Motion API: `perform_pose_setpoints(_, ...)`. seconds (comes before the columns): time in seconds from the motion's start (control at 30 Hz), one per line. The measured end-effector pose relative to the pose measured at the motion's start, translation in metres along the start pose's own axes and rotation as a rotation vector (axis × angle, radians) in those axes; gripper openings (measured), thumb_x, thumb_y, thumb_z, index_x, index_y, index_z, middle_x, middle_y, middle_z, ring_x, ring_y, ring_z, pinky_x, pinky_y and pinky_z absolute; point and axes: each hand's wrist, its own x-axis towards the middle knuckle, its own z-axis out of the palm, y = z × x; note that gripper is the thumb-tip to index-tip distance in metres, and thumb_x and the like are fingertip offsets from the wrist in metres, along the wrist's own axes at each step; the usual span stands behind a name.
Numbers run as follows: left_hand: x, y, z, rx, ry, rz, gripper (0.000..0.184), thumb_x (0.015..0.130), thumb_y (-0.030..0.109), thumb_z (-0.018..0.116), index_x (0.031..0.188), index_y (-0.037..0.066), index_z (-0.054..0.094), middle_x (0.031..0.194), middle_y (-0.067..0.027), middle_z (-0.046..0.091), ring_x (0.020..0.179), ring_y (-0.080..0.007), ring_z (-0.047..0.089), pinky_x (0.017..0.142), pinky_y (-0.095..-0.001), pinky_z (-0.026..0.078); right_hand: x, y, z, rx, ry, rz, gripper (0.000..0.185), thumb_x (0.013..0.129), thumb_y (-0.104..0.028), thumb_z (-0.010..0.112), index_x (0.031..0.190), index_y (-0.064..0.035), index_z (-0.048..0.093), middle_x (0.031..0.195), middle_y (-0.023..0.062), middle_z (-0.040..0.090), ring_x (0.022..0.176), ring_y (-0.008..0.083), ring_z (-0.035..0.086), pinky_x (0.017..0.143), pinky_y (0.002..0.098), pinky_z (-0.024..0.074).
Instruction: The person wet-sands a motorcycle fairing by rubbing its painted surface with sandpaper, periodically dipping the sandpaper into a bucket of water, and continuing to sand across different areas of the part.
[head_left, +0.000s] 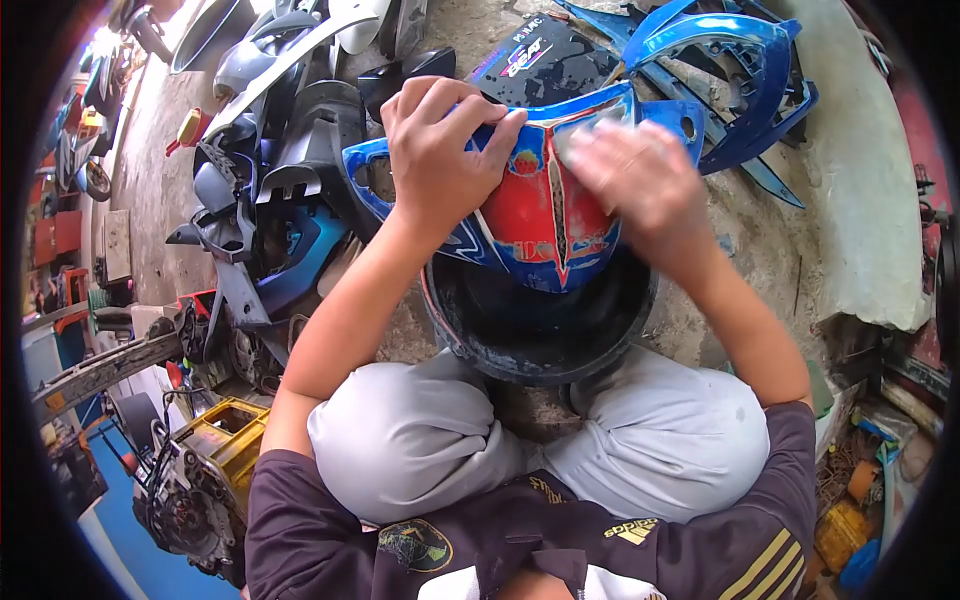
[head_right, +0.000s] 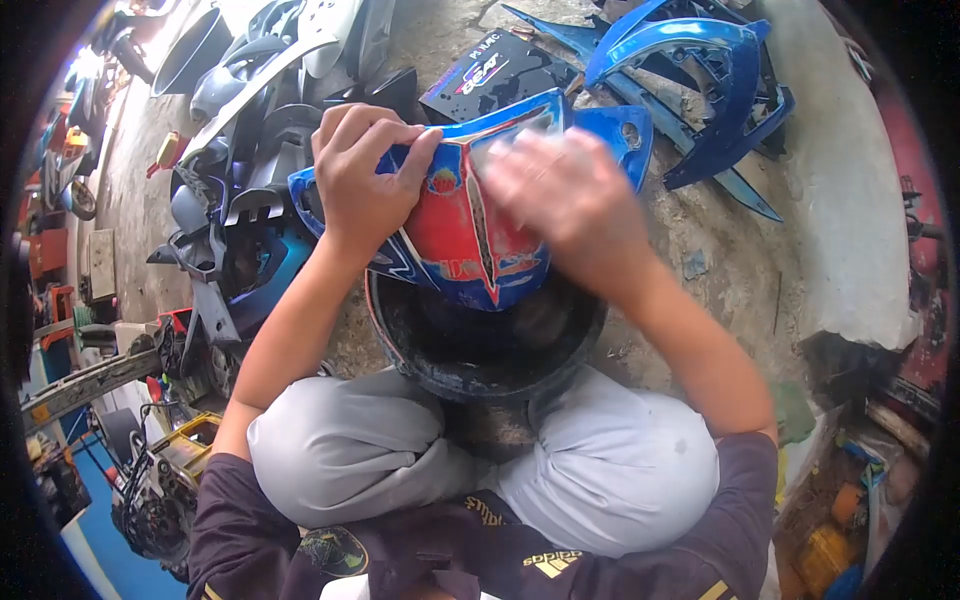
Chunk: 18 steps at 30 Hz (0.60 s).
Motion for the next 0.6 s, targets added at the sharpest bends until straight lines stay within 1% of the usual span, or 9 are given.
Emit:
perform_pose_setpoints(0.03, 0.001, 0.004, -0.002, 0.022, -0.017, -0.022, 0.018, 0.084, 0.024, 0.092, 0.087, 0.010, 0.081, 0.095, -0.0022, 0.074, 0.100, -0.0285, 0.070, 0.089, -0.0433, 0.053, -0.001, 0.020, 0.003, -0.002, 0.029, 0.067, 0.038, 0.098, -0.007, 0.065, 0.135, -0.0096, 0.074, 0.139, 0.0114, 0.078, 0.131, 0.0311, 0.072, 0.112, 0.0517, 0.0524)
perform_pose_setpoints(0.07, 0.000, 0.002, -0.003, -0.014, -0.040, -0.040, 0.017, 0.085, 0.023, 0.091, 0.089, 0.010, 0.082, 0.098, -0.0029, 0.075, 0.102, -0.0287, 0.071, 0.091, -0.0436, 0.054, -0.002, 0.036, 0.004, -0.003, 0.055, 0.127, 0.038, 0.098, -0.007, 0.066, 0.134, -0.0095, 0.074, 0.138, 0.0116, 0.078, 0.130, 0.0318, 0.073, 0.111, 0.0514, 0.0529)
perform_pose_setpoints(0.1, -0.002, 0.000, -0.003, -0.052, -0.062, -0.063, 0.015, 0.086, 0.022, 0.090, 0.092, 0.010, 0.083, 0.100, -0.0037, 0.076, 0.105, -0.0288, 0.071, 0.092, -0.0438, 0.054, -0.004, 0.040, 0.005, 0.020, 0.075, 0.092, 0.036, 0.098, -0.011, 0.068, 0.133, -0.0100, 0.075, 0.138, 0.0102, 0.078, 0.129, 0.0318, 0.073, 0.109, 0.0507, 0.0535)
perform_pose_setpoints(0.2, -0.008, 0.000, -0.010, -0.207, -0.126, -0.164, 0.015, 0.090, 0.017, 0.086, 0.102, 0.009, 0.084, 0.110, -0.0078, 0.077, 0.114, -0.0316, 0.073, 0.100, -0.0456, 0.055, 0.000, -0.020, 0.000, 0.061, 0.001, -0.035, 0.042, 0.095, -0.009, 0.070, 0.136, -0.0165, 0.077, 0.138, 0.0083, 0.078, 0.129, 0.0307, 0.073, 0.108, 0.0500, 0.0543)
perform_pose_setpoints(0.23, -0.010, 0.000, -0.012, -0.263, -0.153, -0.201, 0.016, 0.091, 0.016, 0.085, 0.105, 0.008, 0.085, 0.114, -0.0095, 0.078, 0.117, -0.0329, 0.073, 0.103, -0.0463, 0.055, 0.000, -0.015, -0.001, 0.098, 0.007, -0.015, 0.044, 0.092, -0.006, 0.073, 0.133, -0.0184, 0.079, 0.137, 0.0082, 0.078, 0.127, 0.0300, 0.073, 0.107, 0.0499, 0.0556)
perform_pose_setpoints(0.33, -0.012, -0.002, -0.012, -0.144, -0.179, -0.100, 0.025, 0.094, 0.012, 0.080, 0.118, 0.007, 0.083, 0.124, -0.0135, 0.075, 0.124, -0.0369, 0.071, 0.110, -0.0482, 0.054, -0.006, 0.028, 0.002, 0.069, 0.008, 0.145, 0.046, 0.089, -0.005, 0.075, 0.132, -0.0187, 0.079, 0.135, 0.0078, 0.079, 0.127, 0.0289, 0.072, 0.106, 0.0482, 0.0554)
perform_pose_setpoints(0.4, -0.014, -0.001, -0.014, -0.149, -0.196, -0.093, 0.029, 0.094, 0.013, 0.080, 0.123, 0.006, 0.082, 0.127, -0.0137, 0.074, 0.128, -0.0378, 0.069, 0.112, -0.0492, 0.053, -0.006, 0.023, 0.002, 0.027, -0.004, 0.111, 0.045, 0.089, -0.005, 0.074, 0.132, -0.0149, 0.078, 0.141, 0.0085, 0.076, 0.131, 0.0289, 0.070, 0.110, 0.0473, 0.0530)
perform_pose_setpoints(0.5, -0.016, 0.004, -0.017, -0.116, -0.214, -0.076, 0.032, 0.096, 0.011, 0.077, 0.128, 0.005, 0.080, 0.131, -0.0158, 0.073, 0.133, -0.0400, 0.067, 0.114, -0.0500, 0.053, 0.001, -0.017, -0.001, 0.067, -0.026, 0.040, 0.043, 0.090, -0.002, 0.072, 0.132, -0.0081, 0.073, 0.148, 0.0101, 0.072, 0.136, 0.0312, 0.067, 0.115, 0.0479, 0.0505)
perform_pose_setpoints(0.6, -0.019, 0.006, -0.019, -0.110, -0.216, -0.075, 0.032, 0.097, 0.009, 0.076, 0.128, 0.005, 0.080, 0.131, -0.0162, 0.073, 0.134, -0.0414, 0.066, 0.115, -0.0505, 0.053, 0.000, 0.014, 0.007, -0.013, 0.026, 0.122, 0.044, 0.090, -0.003, 0.072, 0.134, -0.0080, 0.072, 0.149, 0.0102, 0.072, 0.140, 0.0325, 0.065, 0.115, 0.0502, 0.0503)
